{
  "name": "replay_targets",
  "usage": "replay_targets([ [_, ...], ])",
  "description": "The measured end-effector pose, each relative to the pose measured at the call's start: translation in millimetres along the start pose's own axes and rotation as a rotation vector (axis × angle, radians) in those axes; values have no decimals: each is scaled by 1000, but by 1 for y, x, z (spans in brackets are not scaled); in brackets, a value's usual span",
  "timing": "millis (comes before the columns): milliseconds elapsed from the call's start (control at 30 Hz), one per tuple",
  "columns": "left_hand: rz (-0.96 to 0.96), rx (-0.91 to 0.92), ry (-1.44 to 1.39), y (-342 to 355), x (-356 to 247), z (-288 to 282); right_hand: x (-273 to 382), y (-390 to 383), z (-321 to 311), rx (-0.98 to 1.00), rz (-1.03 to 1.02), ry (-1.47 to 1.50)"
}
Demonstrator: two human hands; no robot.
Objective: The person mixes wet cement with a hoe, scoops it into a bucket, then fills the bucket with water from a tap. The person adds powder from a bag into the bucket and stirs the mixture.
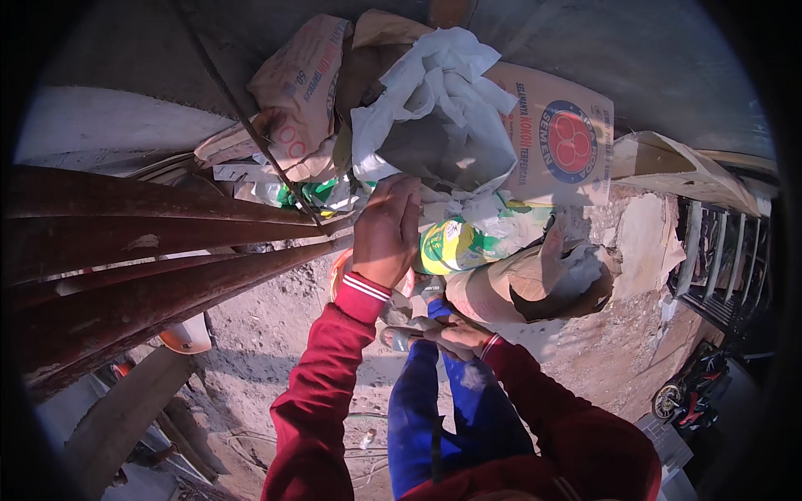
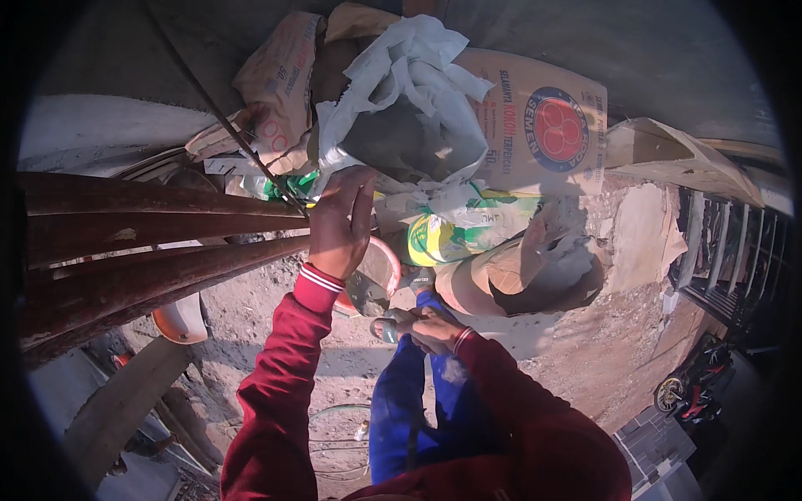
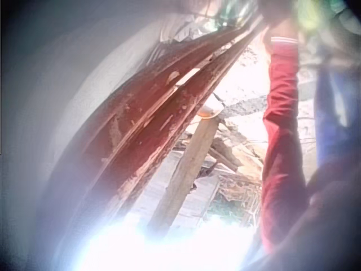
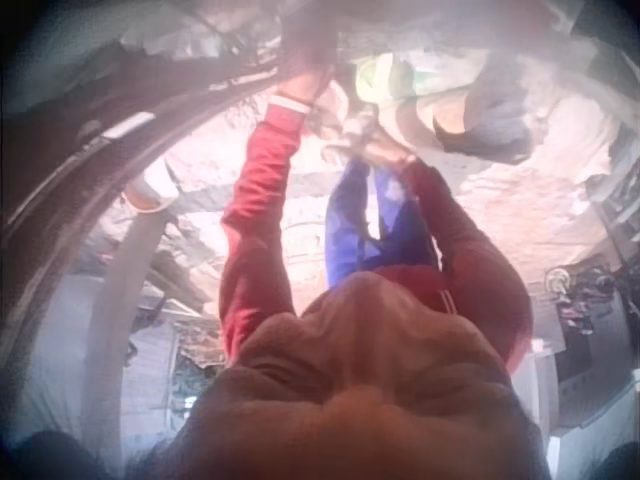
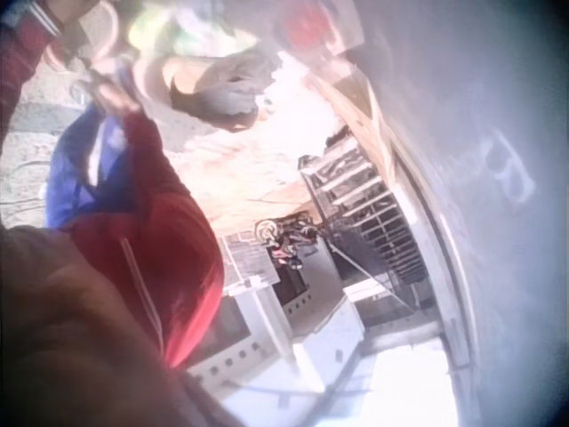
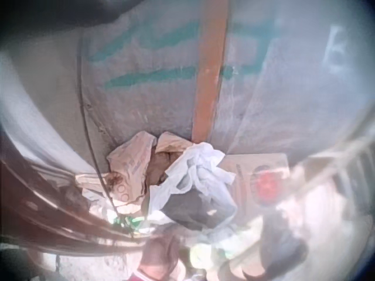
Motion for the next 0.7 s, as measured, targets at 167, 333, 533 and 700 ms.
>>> replay_targets([
  [167,97,680,619,104,64,104,-7,-68,-60,-88,-196,-152],
  [333,54,1057,730,100,120,168,-4,-124,-89,-149,-53,33],
  [533,531,1233,920,67,191,150,-4,-152,-96,-184,19,107],
  [700,396,1354,816,54,115,115,-15,-180,-112,-319,139,160],
])
Point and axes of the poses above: each hand's wrist, its own y-axis towards the middle knuckle, its own z-axis out of the palm, x = y × z, the point moved 1 cm from there along y, towards the middle knuckle, and after that the axes turned 13 degrees about -x, right-handed, at the moved point
